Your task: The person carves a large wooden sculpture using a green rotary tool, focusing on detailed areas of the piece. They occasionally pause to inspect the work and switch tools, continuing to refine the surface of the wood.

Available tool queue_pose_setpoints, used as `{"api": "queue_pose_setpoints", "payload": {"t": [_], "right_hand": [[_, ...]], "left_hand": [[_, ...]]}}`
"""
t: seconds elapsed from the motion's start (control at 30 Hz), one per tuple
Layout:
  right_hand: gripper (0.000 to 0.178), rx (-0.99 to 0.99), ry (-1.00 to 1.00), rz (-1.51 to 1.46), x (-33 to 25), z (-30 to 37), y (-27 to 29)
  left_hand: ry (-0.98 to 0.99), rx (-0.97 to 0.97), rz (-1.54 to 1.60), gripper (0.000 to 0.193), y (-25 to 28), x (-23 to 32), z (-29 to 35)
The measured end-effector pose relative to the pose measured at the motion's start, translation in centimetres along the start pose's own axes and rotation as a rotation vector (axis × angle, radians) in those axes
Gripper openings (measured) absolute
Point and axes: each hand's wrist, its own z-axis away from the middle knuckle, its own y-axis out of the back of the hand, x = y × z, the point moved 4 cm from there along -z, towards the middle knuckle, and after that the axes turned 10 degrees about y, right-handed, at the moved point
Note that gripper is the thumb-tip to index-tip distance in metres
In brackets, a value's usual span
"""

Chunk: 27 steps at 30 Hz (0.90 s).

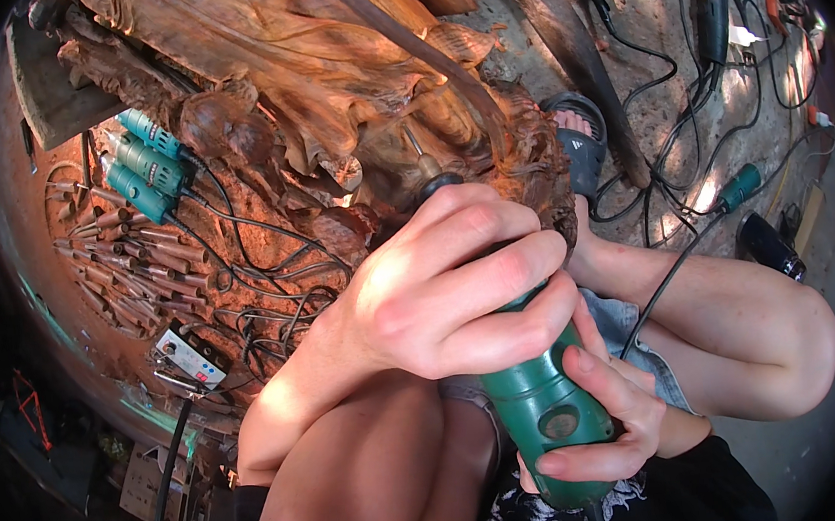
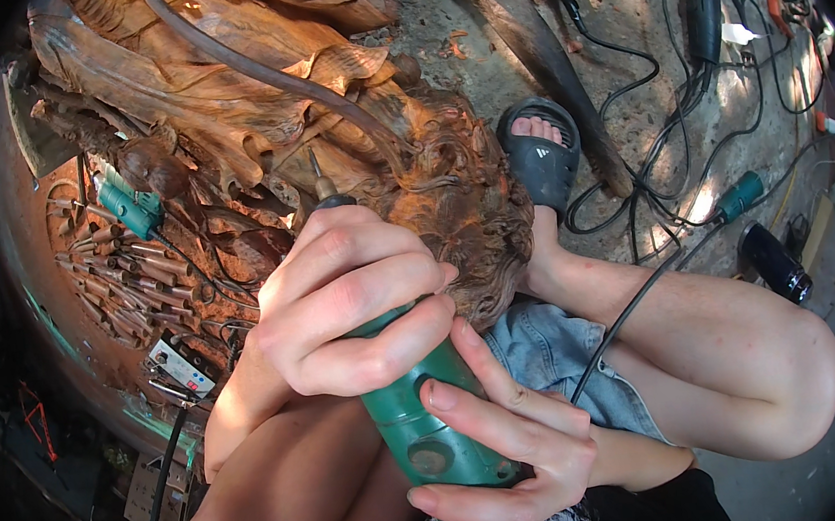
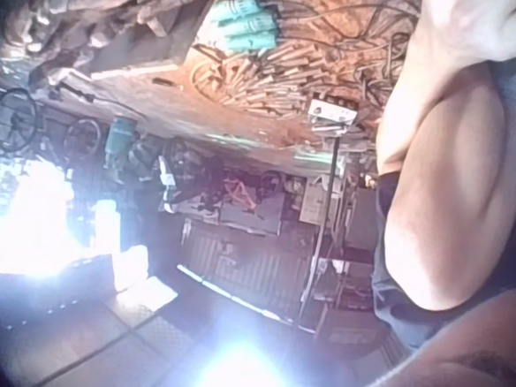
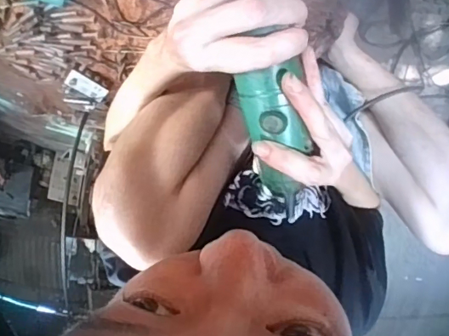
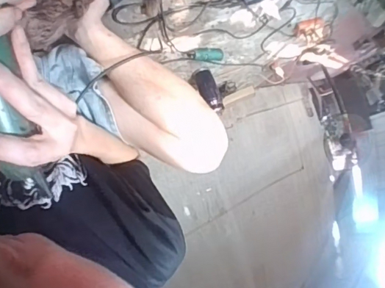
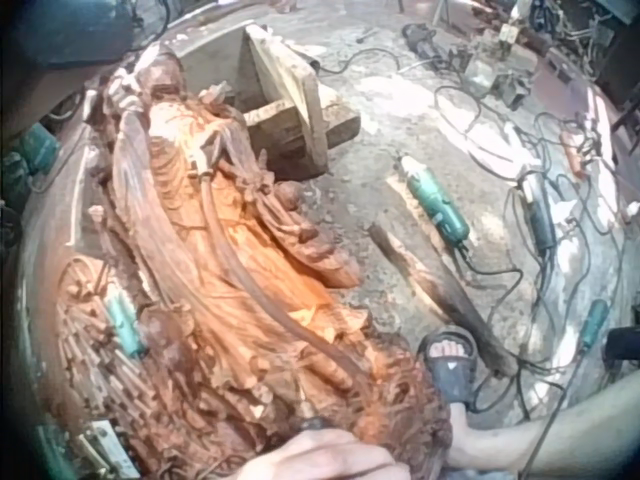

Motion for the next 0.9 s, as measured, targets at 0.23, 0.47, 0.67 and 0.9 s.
{"api": "queue_pose_setpoints", "payload": {"t": [0.23,0.47,0.67,0.9], "right_hand": [[0.047,-0.024,0.002,-0.015,0.1,-0.3,0.2],[0.049,-0.08,-0.083,-0.087,0.0,-0.4,0.7],[0.051,-0.069,-0.168,-0.168,0.1,-0.3,0.6],[0.05,-0.016,-0.02,-0.103,-0.1,0.0,0.0]], "left_hand": [[0.015,0.008,0.008,0.029,0.0,0.0,0.0],[-0.018,0.015,-0.011,0.028,-0.1,0.0,0.0],[-0.02,0.026,0.005,0.026,-0.2,-0.1,-0.1],[-0.007,0.027,0.026,0.026,-0.1,-0.2,0.0]]}}
